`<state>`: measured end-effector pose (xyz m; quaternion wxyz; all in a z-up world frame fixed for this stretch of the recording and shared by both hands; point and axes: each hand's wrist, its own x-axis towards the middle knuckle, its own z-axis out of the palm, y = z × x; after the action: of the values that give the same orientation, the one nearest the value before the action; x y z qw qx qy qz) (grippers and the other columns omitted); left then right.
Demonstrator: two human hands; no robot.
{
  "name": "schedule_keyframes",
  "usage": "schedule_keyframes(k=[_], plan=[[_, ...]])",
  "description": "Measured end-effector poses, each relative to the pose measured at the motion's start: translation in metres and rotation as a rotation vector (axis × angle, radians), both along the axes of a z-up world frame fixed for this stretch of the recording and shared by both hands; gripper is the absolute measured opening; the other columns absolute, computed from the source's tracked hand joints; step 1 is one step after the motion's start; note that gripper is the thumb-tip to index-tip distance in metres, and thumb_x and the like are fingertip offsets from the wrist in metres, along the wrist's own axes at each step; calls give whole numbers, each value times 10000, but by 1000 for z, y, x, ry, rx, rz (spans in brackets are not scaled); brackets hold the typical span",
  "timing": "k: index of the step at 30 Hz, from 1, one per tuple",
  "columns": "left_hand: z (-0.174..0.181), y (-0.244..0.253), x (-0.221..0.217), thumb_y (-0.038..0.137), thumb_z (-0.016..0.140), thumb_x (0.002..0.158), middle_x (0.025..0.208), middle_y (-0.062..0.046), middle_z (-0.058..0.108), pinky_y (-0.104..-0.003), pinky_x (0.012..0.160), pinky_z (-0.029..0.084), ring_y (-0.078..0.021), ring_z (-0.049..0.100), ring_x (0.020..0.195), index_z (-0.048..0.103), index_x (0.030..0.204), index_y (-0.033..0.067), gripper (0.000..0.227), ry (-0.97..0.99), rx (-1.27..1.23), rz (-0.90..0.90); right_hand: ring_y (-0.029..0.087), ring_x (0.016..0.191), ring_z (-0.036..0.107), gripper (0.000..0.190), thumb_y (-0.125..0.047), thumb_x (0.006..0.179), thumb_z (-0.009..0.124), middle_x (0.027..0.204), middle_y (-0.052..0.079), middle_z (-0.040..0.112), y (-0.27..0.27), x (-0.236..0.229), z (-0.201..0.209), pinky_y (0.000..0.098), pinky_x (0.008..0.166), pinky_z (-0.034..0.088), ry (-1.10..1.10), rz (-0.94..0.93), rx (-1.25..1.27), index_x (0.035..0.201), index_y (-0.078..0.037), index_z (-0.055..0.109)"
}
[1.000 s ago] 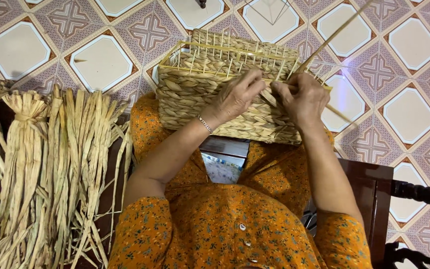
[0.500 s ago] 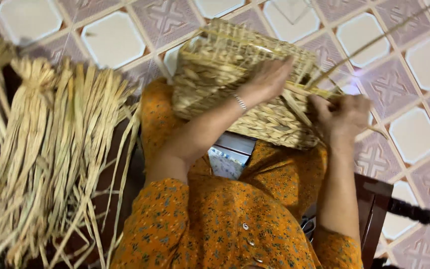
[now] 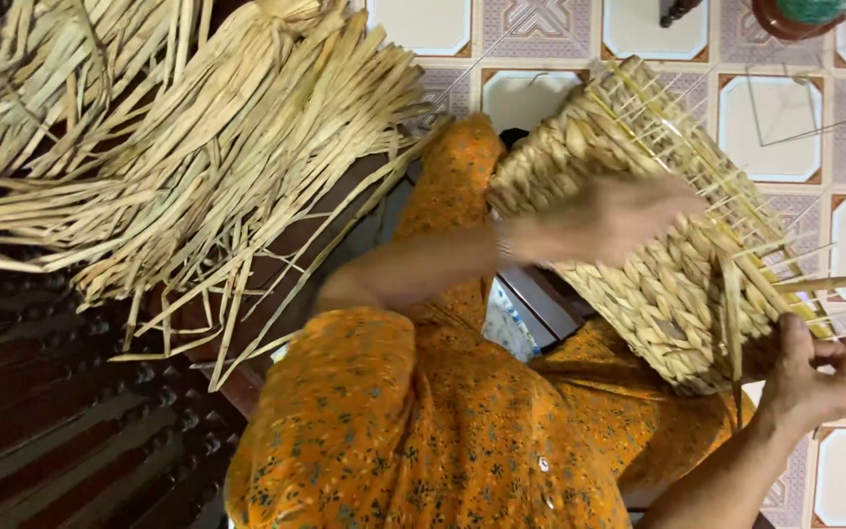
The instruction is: The person weaves a basket by hand, threading dried plant stalks through a wooden frame and pulling them tight. Finally, they use shears to trim the excess ends of the stalks from the basket's edges.
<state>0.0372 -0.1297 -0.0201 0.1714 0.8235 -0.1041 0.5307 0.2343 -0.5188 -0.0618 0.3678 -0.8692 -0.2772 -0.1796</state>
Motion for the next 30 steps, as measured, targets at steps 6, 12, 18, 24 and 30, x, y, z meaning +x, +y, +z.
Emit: schedule_keyframes(k=[6, 12, 18, 24, 30], plan=[[-32, 177, -160, 251, 595, 1028, 837, -41, 624, -283, 580, 504, -167, 589, 707, 599, 1000, 97, 157, 683, -521, 548, 212, 791, 499, 350, -119, 890, 847, 869, 89, 585, 5, -4, 8, 386, 811, 450, 73, 59, 88, 789, 5, 535], [-146, 219, -233, -81, 654, 868, 1013, -216, 686, -378, 823, 588, -295, 666, 918, 687, 974, -38, 119, 1587, -598, 735, 207, 824, 519, 329, -92, 913, 833, 907, 80, 602, 4, -5, 11, 384, 844, 471, 57, 123, 108, 816, 10, 534], [-128, 194, -233, 13, 659, 902, 1074, -195, 696, -385, 852, 580, -265, 679, 977, 713, 1110, -12, 216, 1611, -433, 788, 232, 1091, 534, 234, -7, 909, 804, 1120, 132, 573, 12, -9, 18, 442, 1053, 455, 4, 126, 83, 1073, 76, 658], [-69, 192, -248, -214, 465, 784, 1181, -174, 601, -392, 772, 657, -305, 691, 940, 439, 1426, 48, 694, 1396, -1063, 700, 224, 1104, 527, 260, 14, 912, 808, 1208, 159, 533, 7, -6, 8, 420, 1059, 485, -89, 134, 56, 899, 51, 551], [-156, 183, -229, 429, 585, 1055, 1156, -233, 661, -555, 1006, 488, -342, 576, 1175, 580, 1310, 47, 460, 1293, -210, 855, 163, 960, 531, 471, -39, 880, 842, 1151, 91, 549, 32, -22, 30, 337, 862, 491, 137, 97, 246, 1234, 74, 553]])
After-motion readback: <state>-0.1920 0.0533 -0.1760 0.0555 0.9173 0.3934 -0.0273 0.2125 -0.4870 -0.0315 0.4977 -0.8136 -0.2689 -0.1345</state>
